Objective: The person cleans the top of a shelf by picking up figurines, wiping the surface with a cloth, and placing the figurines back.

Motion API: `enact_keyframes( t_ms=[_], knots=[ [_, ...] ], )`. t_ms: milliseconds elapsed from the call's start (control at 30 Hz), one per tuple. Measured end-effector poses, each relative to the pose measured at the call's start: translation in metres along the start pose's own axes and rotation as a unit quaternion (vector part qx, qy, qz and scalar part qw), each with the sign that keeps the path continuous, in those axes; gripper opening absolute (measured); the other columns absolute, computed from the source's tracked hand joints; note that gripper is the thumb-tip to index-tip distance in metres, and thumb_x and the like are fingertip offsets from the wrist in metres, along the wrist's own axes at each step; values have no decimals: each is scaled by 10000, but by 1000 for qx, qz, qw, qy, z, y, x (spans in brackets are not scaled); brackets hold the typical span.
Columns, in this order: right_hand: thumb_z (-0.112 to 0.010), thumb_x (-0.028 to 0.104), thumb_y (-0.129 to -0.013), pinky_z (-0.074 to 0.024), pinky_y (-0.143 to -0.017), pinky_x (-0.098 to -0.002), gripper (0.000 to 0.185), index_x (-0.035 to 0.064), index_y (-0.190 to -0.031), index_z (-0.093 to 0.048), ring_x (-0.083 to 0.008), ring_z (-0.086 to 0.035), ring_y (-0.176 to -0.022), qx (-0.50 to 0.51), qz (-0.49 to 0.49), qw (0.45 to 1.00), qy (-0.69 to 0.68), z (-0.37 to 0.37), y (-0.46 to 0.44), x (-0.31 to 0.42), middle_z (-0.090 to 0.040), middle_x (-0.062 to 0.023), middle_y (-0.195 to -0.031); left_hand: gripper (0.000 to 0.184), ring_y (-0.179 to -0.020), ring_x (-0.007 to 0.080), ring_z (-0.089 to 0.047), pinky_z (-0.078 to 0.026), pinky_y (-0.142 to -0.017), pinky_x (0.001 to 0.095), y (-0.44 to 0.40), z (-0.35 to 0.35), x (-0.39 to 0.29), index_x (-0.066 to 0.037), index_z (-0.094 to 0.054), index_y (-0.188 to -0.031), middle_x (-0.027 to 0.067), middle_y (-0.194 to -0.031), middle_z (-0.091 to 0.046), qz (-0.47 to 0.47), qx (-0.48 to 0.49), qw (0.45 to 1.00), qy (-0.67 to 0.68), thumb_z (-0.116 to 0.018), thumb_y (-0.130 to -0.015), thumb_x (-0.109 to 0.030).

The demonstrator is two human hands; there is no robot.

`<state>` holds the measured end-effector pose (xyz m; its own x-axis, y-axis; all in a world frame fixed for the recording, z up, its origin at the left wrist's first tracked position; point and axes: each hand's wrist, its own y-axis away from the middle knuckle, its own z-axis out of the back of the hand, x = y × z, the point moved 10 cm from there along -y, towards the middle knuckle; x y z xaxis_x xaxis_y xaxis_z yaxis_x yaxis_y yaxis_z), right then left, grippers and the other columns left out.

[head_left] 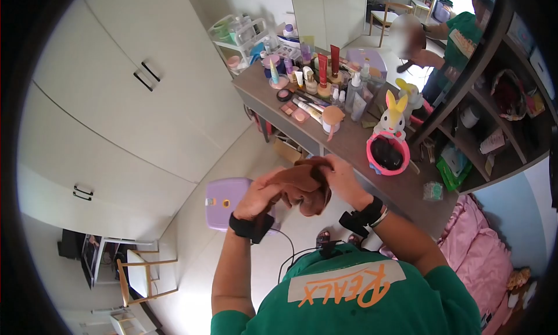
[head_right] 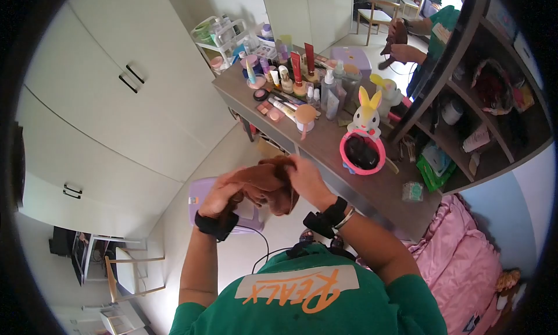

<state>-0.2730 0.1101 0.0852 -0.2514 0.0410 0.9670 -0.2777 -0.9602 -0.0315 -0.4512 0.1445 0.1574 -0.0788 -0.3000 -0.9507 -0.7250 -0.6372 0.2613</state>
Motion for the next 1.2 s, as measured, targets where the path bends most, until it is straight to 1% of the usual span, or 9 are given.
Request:
enact_keyframes(
  t_ms=[100,167,300,367,500,733,833,1033,1200],
  knots=[
    [-509,155,-931,-500,-771,-337,242,29,-1126,-579,-237,-641,-932,-10,-127,965,-228,25,2,-14,-647,-122,-1033,233,-564,39,-399,-297,-503,170,14,48,3,-108,-610,-1044,-46,-711,-534,-6,-99,991,94,-475,-866,-172],
    [-472,127,-954,-509,-768,-345,238,51,-1161,-560,-226,-636,-932,-1,-205,834,-511,23,12,-6,-637,-101,-1062,237,-602,94,-490,-373,-515,212,16,62,-11,-87,-583,-1049,7,-761,-583,-66,-195,972,116,-470,-916,-247],
    [-467,134,-962,-517,-764,-339,306,65,-1260,-484,-176,-619,-914,18,-186,843,-505,32,19,6,-617,-90,-1033,267,-622,137,-559,-454,-524,257,-3,74,35,-93,-566,-978,33,-809,-613,-66,-224,915,328,-452,-965,-333],
    [-498,172,-952,-514,-761,-337,367,69,-1301,-448,-159,-609,-914,38,-167,954,-247,39,24,3,-613,-88,-1016,268,-575,90,-554,-416,-464,182,-3,47,37,-107,-565,-938,23,-741,-611,-56,-114,885,447,-418,-979,-327],
    [-525,260,-941,-509,-777,-351,520,104,-1401,-339,-157,-571,-985,65,-141,985,-78,20,31,4,-578,-107,-1075,290,-535,54,-520,-400,-450,182,-12,51,50,-124,-559,-869,-46,-680,-582,-47,-259,870,416,-417,-963,-358],
    [-438,349,-990,-455,-955,-432,538,134,-1450,-258,-190,-445,-1254,125,-145,853,-486,-29,39,19,-412,-94,-1403,400,-1008,288,-599,-505,-880,448,-35,-4,44,-63,-535,-1138,133,-1093,-609,-76,-149,882,441,-420,-961,-403],
    [-421,272,-1004,-465,-954,-365,439,83,-1395,-361,-159,-495,-1201,203,-144,789,-562,-32,39,34,-475,-78,-1344,409,-935,228,-629,-544,-781,362,-37,-22,38,-61,-561,-1089,91,-1002,-645,-47,-142,909,389,-406,-943,-410],
    [-477,227,-982,-486,-907,-299,342,54,-1276,-483,-146,-574,-1071,95,-81,829,-545,18,41,71,-571,-40,-1208,399,-926,198,-627,-514,-759,292,-46,-48,-1,-52,-548,-1117,63,-989,-647,-11,-62,926,372,-461,-934,-395],
    [-498,216,-970,-459,-904,-291,304,34,-1208,-546,-136,-566,-1045,-74,-38,899,-430,63,43,80,-606,-51,-1134,430,-1161,208,-511,-444,-951,360,-74,-45,17,-63,-392,-1332,104,-1270,-516,-133,-38,946,294,-506,-937,-189]
  ],
)
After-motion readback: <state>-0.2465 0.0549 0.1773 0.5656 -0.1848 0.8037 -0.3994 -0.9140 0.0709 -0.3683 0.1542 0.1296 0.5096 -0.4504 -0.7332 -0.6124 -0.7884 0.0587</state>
